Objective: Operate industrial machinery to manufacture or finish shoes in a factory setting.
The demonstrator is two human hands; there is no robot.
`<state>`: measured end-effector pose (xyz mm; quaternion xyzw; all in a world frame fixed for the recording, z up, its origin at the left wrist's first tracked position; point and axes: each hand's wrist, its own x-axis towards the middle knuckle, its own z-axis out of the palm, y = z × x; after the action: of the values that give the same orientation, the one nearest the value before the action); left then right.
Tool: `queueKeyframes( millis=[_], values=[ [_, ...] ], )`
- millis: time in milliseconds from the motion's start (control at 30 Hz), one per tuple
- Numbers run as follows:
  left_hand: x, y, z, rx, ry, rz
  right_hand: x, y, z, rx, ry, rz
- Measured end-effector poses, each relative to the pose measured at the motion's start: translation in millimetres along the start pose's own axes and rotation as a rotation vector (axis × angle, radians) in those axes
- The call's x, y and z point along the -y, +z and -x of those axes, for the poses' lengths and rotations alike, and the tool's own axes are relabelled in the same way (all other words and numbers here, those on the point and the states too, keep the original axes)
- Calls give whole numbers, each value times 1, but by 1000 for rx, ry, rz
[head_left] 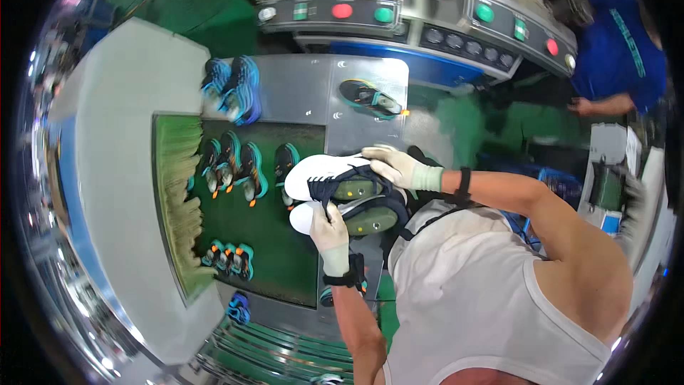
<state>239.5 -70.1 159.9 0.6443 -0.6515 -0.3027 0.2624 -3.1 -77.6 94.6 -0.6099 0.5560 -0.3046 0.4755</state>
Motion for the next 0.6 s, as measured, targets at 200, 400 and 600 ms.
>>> queueKeyframes(
  millis=[200, 400, 600],
  values=[
    [-8, 97, -31, 196, -109, -30, -96, -17, 15, -242, 197, -65],
    [-6, 130, -15, 277, -171, -150, -127, -45, 57, -147, 599, -164],
    [12, 104, 2, 223, 25, 6, -66, -52, 112, -344, 554, -178]
  ],
)
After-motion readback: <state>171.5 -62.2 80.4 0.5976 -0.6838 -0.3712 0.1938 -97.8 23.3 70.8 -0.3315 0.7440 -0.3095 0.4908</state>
